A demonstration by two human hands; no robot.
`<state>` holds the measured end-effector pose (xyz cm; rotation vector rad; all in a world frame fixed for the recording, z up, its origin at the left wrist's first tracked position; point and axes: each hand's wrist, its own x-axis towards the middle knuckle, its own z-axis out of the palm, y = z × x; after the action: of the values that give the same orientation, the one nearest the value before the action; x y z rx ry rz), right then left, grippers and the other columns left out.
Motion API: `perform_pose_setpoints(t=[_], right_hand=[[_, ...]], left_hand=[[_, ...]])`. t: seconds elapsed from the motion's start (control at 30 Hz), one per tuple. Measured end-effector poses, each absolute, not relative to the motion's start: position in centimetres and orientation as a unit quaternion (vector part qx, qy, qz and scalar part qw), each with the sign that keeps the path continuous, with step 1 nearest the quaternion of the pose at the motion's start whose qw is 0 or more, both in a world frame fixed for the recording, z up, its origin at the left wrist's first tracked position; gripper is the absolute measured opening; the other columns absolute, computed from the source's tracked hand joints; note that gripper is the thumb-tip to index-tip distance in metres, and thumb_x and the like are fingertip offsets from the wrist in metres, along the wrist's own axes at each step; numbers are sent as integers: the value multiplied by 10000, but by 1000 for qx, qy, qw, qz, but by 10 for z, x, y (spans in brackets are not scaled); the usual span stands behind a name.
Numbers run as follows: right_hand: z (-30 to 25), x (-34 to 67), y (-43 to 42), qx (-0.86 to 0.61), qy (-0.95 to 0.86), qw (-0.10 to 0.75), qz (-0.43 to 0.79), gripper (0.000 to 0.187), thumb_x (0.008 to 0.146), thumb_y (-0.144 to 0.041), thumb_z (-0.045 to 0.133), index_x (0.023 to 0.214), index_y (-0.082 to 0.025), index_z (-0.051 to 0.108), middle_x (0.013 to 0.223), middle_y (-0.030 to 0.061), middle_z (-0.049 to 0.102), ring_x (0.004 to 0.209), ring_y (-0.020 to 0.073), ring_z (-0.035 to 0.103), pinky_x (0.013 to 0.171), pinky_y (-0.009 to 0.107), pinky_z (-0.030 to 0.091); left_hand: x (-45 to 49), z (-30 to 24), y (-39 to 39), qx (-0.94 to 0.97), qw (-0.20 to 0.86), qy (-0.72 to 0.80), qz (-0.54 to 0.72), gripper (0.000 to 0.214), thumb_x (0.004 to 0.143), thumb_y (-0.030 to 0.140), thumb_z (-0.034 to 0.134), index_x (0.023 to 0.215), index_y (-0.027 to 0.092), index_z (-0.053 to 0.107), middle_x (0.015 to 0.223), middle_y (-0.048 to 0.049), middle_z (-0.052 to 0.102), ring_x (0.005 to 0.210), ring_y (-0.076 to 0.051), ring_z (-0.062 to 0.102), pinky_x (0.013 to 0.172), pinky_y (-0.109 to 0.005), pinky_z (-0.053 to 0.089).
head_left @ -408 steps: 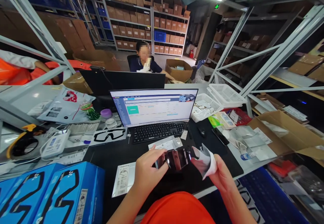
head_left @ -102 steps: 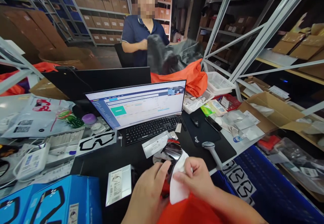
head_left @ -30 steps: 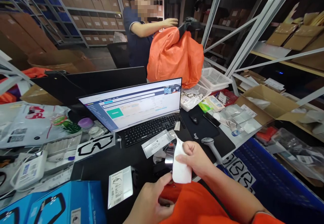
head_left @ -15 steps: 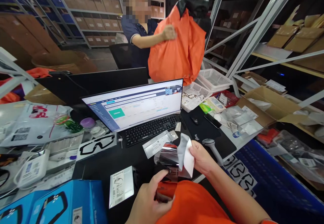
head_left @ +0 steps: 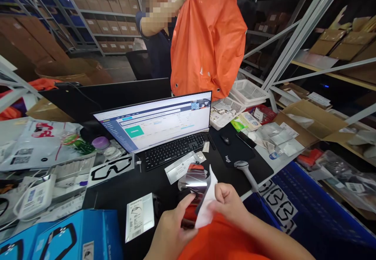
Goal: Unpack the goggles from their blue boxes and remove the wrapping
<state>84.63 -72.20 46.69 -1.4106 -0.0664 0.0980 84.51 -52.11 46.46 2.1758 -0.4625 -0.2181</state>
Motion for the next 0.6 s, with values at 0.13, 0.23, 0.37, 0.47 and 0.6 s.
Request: perform_pose_setpoints(t=[0.13,0.23,0.37,0.47,0.6], right_hand=[[469,840,-709,-735,-11,678,12,512,646,-278,801,486,-207,320,478,-78,343,477,67,267,459,229,193],[471,848,-709,-710,11,704,12,542,606,-266,822,495,-212,294,488,-79,348,490,66,268,456,221,194],[475,868,-724,-636,22,768,73,617,546,-323,896,525,-220,288,507,-79,391,488,63,289,439,205,208],[475,878,-733,-593,58,800,74,645,527,-338,914,543,-224,278,509,-84,404,476,60,303,432,196,225],[471,879,-731,-592,69,797,97,612,526,-374,900,558,-225,308,541,-75,442,492,67,333,441,196,247]], left_hand=[[847,458,-528,891,379,-239,-72,415,771,220,646,1185,247,670,790,-22,782,626,-209,734,541,-213,486],[846,455,-531,880,401,-237,-89,540,722,138,614,1255,222,633,775,-15,773,599,-181,714,545,-191,479],[846,456,-528,863,443,-215,-113,567,680,120,608,1236,225,653,741,8,759,561,-156,678,540,-180,487],[847,456,-523,844,474,-209,-138,506,680,127,619,1164,254,691,737,27,755,575,-148,679,545,-172,498],[847,446,-518,849,446,-224,-171,436,693,107,596,1094,245,697,648,45,718,527,-140,662,511,-170,489]])
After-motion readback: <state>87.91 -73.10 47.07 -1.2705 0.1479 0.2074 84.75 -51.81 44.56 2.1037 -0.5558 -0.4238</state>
